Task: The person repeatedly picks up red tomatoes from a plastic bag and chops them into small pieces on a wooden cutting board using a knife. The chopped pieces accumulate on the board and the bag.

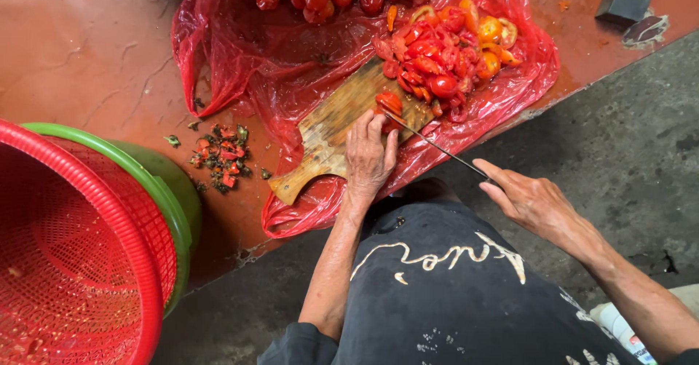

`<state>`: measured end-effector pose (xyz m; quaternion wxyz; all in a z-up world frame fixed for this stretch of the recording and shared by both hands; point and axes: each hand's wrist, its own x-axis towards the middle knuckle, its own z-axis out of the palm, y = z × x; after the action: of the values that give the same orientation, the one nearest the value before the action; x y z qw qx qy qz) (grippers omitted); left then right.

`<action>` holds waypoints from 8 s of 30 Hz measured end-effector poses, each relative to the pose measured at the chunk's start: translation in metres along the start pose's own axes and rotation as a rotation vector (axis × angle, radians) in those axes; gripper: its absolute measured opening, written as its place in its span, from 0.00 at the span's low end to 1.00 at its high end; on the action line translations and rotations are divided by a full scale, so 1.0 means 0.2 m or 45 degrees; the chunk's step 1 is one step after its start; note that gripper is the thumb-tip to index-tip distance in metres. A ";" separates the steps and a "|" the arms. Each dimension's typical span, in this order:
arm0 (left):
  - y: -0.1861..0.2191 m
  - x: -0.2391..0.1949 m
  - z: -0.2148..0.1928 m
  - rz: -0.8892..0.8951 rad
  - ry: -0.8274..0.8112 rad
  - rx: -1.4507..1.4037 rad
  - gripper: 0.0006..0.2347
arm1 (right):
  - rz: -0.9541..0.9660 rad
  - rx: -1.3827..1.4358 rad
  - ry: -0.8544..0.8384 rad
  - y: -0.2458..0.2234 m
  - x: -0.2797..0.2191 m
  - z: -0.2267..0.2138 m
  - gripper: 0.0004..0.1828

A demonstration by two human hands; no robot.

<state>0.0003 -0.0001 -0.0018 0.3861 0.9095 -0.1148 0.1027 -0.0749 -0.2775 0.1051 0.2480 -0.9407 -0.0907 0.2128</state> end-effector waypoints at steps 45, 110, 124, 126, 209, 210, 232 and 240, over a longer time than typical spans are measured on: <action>0.08 0.05 -0.01 -0.016 0.026 0.184 0.14 | -0.026 0.083 0.097 0.12 0.09 0.11 0.28; 0.06 -0.02 -0.02 -0.042 0.143 0.130 0.11 | -0.161 0.107 0.051 -0.04 0.12 0.12 0.27; -0.01 0.06 -0.07 0.045 0.094 0.213 0.07 | 0.030 0.222 0.089 -0.16 0.39 0.25 0.27; -0.09 0.14 -0.10 0.050 0.046 0.248 0.06 | 0.248 0.191 0.011 -0.15 0.34 0.22 0.29; -0.02 0.13 -0.18 0.090 -0.055 0.139 0.11 | 0.145 0.121 0.145 -0.24 -0.07 0.23 0.29; -0.02 0.13 -0.18 0.089 -0.044 0.149 0.10 | 0.136 0.117 0.145 -0.25 -0.06 0.23 0.29; -0.19 0.17 -0.17 0.122 0.007 0.097 0.11 | 0.208 0.377 0.128 -0.28 0.07 0.16 0.28; -0.12 0.23 -0.20 0.116 -0.091 0.281 0.12 | 0.175 0.315 0.123 -0.37 0.09 0.16 0.31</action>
<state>0.0480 0.0389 0.0213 0.2741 0.9434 -0.1577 0.0999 -0.0780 -0.1954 0.1098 0.3508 -0.9162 0.0127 0.1933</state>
